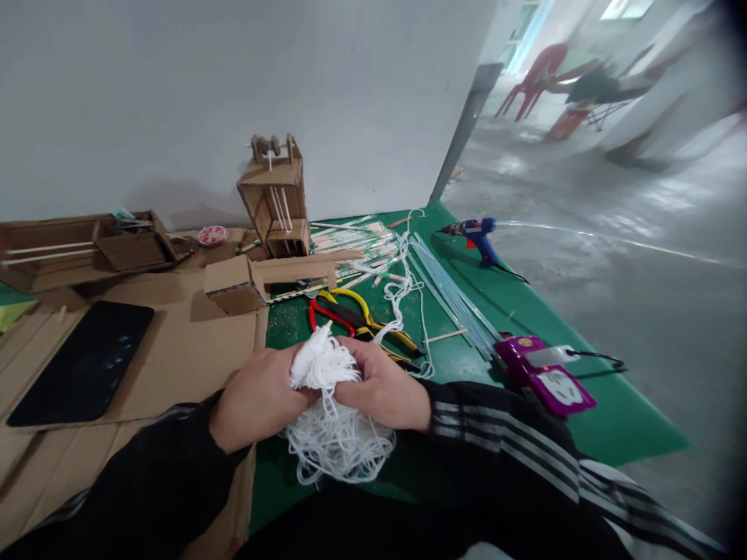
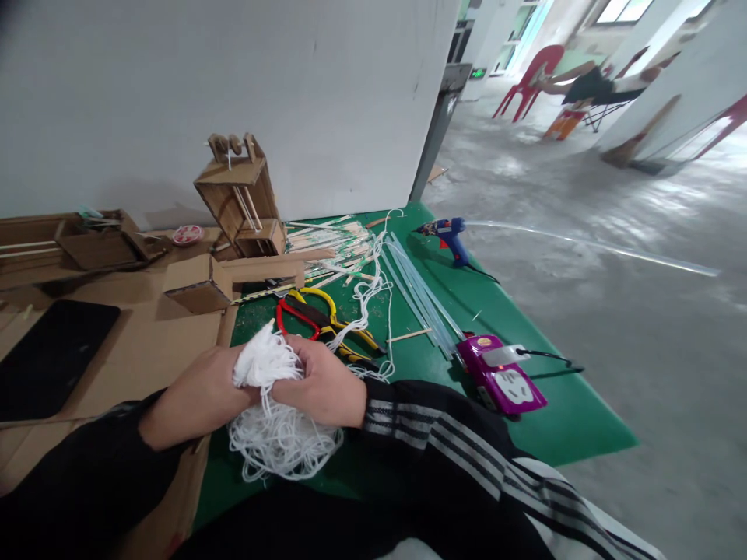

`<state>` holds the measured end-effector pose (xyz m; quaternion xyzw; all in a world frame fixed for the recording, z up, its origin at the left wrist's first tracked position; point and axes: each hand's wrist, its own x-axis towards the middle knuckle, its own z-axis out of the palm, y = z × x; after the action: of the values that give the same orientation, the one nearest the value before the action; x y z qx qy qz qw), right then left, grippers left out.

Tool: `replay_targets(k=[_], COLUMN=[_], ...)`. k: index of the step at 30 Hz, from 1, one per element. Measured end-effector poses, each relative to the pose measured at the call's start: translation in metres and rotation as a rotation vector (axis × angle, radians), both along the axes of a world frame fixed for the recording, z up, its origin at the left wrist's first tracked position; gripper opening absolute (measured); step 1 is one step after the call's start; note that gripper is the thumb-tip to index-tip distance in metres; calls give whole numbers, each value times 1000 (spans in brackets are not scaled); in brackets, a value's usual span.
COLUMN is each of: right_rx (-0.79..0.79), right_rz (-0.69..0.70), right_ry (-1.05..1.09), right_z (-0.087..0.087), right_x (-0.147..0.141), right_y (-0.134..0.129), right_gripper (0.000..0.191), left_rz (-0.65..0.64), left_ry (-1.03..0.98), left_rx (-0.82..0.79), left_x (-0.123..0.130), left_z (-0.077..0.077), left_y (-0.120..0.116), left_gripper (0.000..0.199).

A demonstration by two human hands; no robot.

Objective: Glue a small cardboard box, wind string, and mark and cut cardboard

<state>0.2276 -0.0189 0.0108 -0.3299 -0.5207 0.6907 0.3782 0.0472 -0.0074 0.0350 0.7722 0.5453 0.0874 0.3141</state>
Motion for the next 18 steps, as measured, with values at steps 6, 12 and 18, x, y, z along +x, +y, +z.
replay_targets(k=[6, 12, 18], right_rx=[-14, -65, -342], right_rz=[12, 3, -31], right_ry=[-19, -83, -31], right_z=[-1, -2, -2], right_x=[4, 8, 9], right_y=[3, 9, 10], right_gripper=[31, 26, 24], left_rz=[70, 356, 525], left_ry=[-120, -553, -711], left_rx=[29, -252, -434], left_x=[-3, 2, 7], left_z=[-6, -12, -9], left_y=[1, 4, -1], left_gripper=[18, 22, 26])
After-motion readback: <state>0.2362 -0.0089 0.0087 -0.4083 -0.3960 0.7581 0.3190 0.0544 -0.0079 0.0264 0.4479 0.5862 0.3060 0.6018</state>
